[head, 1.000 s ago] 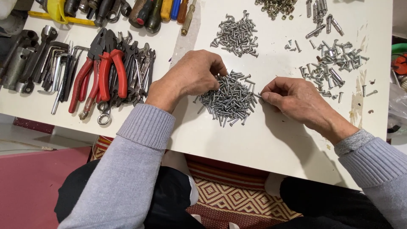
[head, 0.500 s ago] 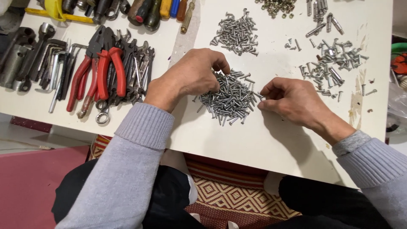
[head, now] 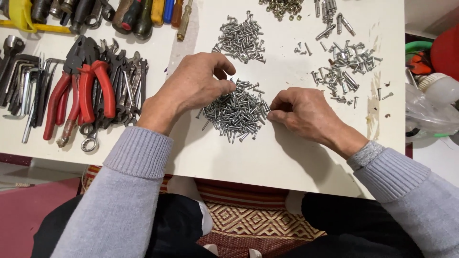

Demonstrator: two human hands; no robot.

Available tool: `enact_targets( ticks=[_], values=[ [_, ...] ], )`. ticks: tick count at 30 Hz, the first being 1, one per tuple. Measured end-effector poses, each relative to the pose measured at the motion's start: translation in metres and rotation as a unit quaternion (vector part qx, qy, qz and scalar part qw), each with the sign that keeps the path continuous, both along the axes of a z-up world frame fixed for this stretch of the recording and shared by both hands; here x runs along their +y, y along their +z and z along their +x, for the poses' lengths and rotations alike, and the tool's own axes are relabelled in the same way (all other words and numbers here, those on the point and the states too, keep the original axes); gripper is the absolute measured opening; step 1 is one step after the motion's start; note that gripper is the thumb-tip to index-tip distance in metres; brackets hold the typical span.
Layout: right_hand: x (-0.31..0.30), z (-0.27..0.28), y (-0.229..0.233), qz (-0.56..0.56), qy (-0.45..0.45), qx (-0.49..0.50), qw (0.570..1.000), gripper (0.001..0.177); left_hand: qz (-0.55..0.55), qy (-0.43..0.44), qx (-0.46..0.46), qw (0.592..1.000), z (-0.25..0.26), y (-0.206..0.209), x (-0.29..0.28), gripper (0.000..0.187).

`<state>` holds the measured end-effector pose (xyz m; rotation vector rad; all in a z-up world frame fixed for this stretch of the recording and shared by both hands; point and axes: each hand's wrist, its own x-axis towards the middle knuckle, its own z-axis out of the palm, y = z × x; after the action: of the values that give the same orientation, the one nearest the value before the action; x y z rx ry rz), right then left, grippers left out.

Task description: Sorting various types and sizes of screws into organized piles on a white surface.

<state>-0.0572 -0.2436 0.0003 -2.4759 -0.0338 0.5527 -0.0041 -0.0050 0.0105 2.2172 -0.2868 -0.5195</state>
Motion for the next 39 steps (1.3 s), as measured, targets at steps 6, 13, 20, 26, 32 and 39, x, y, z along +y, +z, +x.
enact_targets(
  ticks=[6,13,20,26,32,39],
  values=[
    [-0.012,0.0,0.002,0.007,0.011,0.0,1.0,0.014,0.001,0.003,-0.027,1.0,0.001,-0.004,0.0,0.027],
    [-0.029,-0.002,0.011,0.01,-0.022,-0.003,1.0,0.018,0.01,0.002,-0.036,0.999,0.0,-0.003,-0.003,0.026],
    [-0.033,-0.012,0.025,-0.006,-0.009,0.032,0.999,0.018,0.022,0.002,-0.039,0.999,-0.001,-0.002,-0.005,0.029],
    [-0.056,-0.023,0.057,-0.061,-0.035,0.076,0.995,0.02,0.03,-0.004,-0.032,0.999,-0.003,0.005,-0.008,0.029],
    [-0.077,-0.038,0.052,-0.094,-0.046,0.069,0.992,0.02,0.033,-0.011,-0.019,0.999,-0.008,0.011,-0.019,0.029],
    [-0.039,-0.036,0.02,-0.223,0.15,0.051,0.962,0.047,0.05,-0.036,-0.008,0.998,-0.017,0.021,-0.027,0.028]
  ],
)
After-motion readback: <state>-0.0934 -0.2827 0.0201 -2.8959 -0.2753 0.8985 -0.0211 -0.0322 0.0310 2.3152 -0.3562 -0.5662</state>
